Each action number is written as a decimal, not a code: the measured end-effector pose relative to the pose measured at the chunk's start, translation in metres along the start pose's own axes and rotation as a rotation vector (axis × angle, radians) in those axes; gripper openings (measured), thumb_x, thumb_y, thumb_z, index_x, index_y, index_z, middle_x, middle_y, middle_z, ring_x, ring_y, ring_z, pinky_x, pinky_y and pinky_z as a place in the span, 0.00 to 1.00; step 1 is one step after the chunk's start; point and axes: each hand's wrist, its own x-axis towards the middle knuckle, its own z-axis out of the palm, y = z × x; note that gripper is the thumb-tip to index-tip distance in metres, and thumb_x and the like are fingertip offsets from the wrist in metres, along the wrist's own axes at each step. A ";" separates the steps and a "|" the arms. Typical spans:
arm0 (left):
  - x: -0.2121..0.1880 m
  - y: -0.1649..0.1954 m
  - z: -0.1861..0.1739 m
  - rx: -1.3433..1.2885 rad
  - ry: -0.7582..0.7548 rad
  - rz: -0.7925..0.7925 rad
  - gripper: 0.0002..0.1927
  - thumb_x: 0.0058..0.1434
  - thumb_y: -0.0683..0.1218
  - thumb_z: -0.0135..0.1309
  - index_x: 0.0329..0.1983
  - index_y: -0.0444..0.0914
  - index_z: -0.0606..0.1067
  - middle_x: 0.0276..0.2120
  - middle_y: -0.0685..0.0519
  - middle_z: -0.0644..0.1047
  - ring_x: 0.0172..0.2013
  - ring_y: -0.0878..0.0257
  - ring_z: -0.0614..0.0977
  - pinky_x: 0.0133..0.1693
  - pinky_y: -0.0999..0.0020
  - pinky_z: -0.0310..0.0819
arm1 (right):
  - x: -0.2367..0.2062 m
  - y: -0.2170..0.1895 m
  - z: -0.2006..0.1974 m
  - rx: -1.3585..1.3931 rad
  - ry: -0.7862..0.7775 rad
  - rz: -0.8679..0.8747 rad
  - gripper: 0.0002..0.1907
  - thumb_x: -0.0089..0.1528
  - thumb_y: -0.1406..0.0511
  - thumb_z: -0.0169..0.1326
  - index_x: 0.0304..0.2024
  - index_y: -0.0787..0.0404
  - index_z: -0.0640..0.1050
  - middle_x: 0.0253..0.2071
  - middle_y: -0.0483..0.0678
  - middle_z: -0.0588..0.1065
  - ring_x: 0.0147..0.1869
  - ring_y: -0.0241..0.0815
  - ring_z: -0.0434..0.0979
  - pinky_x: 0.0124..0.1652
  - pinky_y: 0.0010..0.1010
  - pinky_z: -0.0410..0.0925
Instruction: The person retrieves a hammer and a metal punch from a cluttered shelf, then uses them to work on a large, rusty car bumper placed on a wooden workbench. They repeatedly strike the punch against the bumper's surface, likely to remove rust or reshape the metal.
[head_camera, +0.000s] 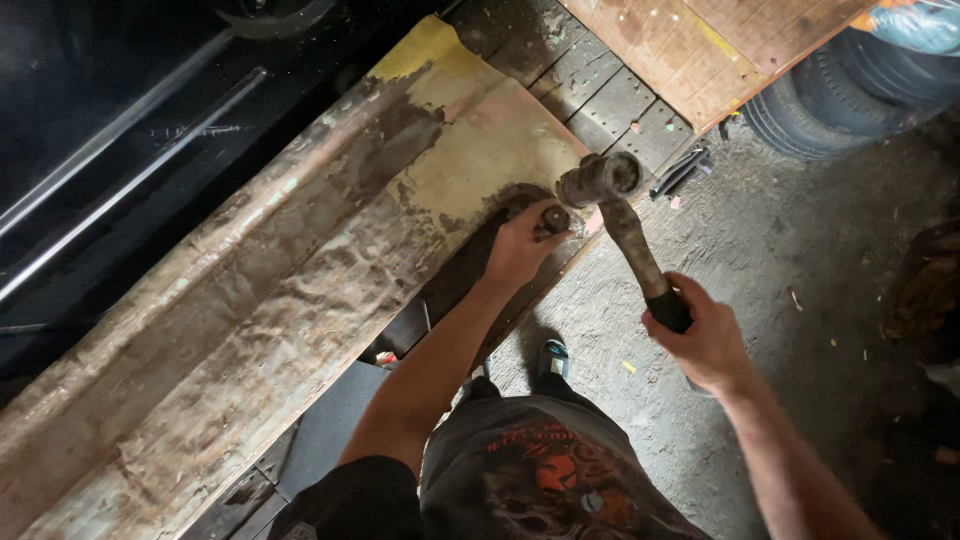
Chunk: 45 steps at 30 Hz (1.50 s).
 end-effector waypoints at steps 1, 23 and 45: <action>0.000 0.000 0.000 -0.020 0.002 0.019 0.28 0.57 0.48 0.69 0.59 0.36 0.75 0.41 0.47 0.84 0.39 0.64 0.86 0.44 0.67 0.82 | 0.000 0.000 -0.003 0.005 -0.025 0.004 0.34 0.58 0.61 0.62 0.65 0.61 0.67 0.38 0.56 0.80 0.24 0.40 0.77 0.24 0.34 0.74; -0.001 -0.042 -0.005 -0.285 -0.109 0.062 0.23 0.60 0.39 0.66 0.59 0.35 0.75 0.47 0.50 0.82 0.47 0.69 0.82 0.49 0.70 0.82 | -0.014 -0.027 0.009 0.200 -0.023 -0.014 0.33 0.58 0.66 0.60 0.65 0.64 0.65 0.29 0.54 0.77 0.25 0.39 0.77 0.24 0.34 0.72; -0.004 -0.072 0.017 -0.031 0.126 0.494 0.16 0.60 0.42 0.61 0.51 0.34 0.77 0.45 0.40 0.82 0.46 0.47 0.84 0.50 0.60 0.76 | -0.048 -0.063 -0.032 -0.528 -0.006 -0.452 0.34 0.63 0.52 0.52 0.72 0.44 0.64 0.37 0.47 0.80 0.27 0.42 0.80 0.28 0.37 0.76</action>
